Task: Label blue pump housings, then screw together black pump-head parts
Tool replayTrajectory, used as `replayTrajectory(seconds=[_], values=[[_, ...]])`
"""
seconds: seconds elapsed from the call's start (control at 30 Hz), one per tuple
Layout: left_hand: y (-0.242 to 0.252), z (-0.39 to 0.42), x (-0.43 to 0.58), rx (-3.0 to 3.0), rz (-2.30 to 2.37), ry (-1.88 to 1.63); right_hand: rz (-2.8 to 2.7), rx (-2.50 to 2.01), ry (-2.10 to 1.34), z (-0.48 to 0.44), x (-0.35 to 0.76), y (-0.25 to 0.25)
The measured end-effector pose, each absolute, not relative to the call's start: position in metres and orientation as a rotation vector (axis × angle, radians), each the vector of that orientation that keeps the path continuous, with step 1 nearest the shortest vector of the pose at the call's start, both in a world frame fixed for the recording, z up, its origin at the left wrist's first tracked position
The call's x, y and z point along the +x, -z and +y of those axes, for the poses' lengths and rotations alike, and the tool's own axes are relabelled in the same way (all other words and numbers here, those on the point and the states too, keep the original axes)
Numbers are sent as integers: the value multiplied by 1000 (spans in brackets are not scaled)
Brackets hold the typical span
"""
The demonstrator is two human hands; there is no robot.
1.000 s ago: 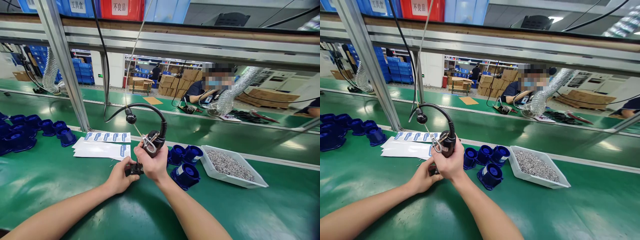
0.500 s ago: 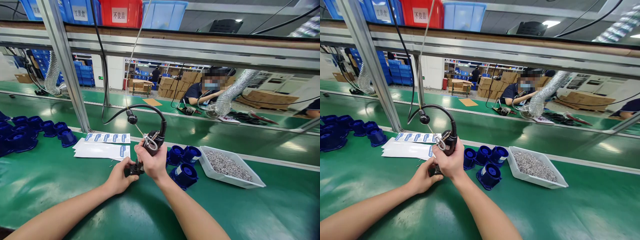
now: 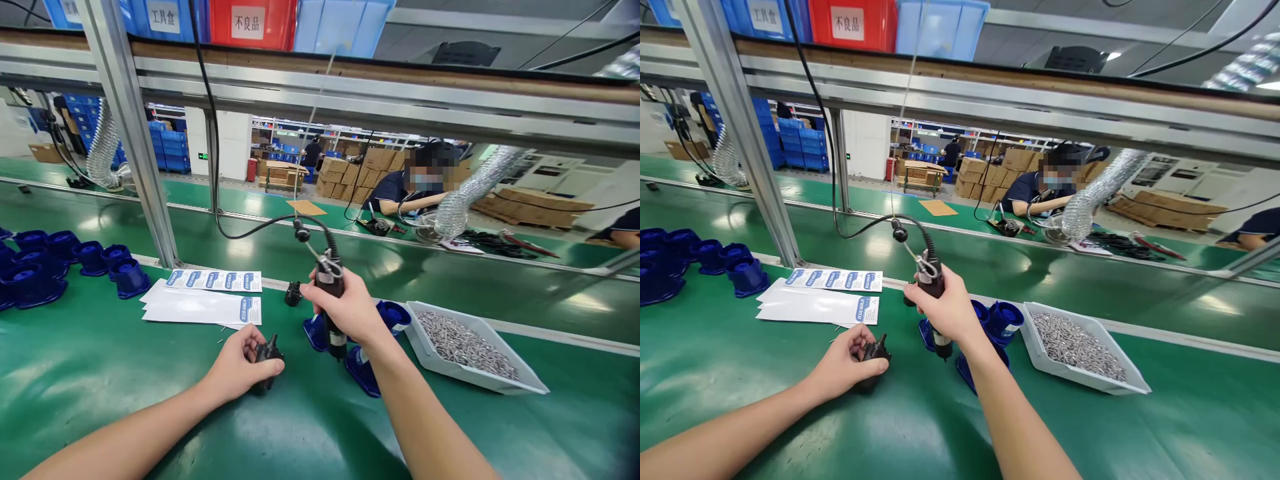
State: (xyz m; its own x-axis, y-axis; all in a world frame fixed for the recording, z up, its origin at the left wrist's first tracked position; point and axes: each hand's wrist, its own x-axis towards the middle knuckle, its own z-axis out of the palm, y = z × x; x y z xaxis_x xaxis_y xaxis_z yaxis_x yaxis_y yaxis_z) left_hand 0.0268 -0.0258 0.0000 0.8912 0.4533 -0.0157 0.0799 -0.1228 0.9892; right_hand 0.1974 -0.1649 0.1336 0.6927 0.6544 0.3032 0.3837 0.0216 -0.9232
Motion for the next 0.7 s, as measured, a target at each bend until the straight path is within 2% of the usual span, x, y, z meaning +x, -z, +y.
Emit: replayTrajectory(seconds=[0.1, 0.37, 0.57, 0.7], values=[[-1, -23, 26, 1570, 346, -298, -1008, -1707, -318, -163, 203, -130], [-19, -19, 21, 752, 278, -90, -1102, -1784, -459, -164, 211, -129], [-17, -16, 20, 662, 185, -52, -1117, -1850, -457, -166, 215, -129], [-9, -24, 12, 797, 32, 297, -1115, -1848, -478, -168, 216, -128]])
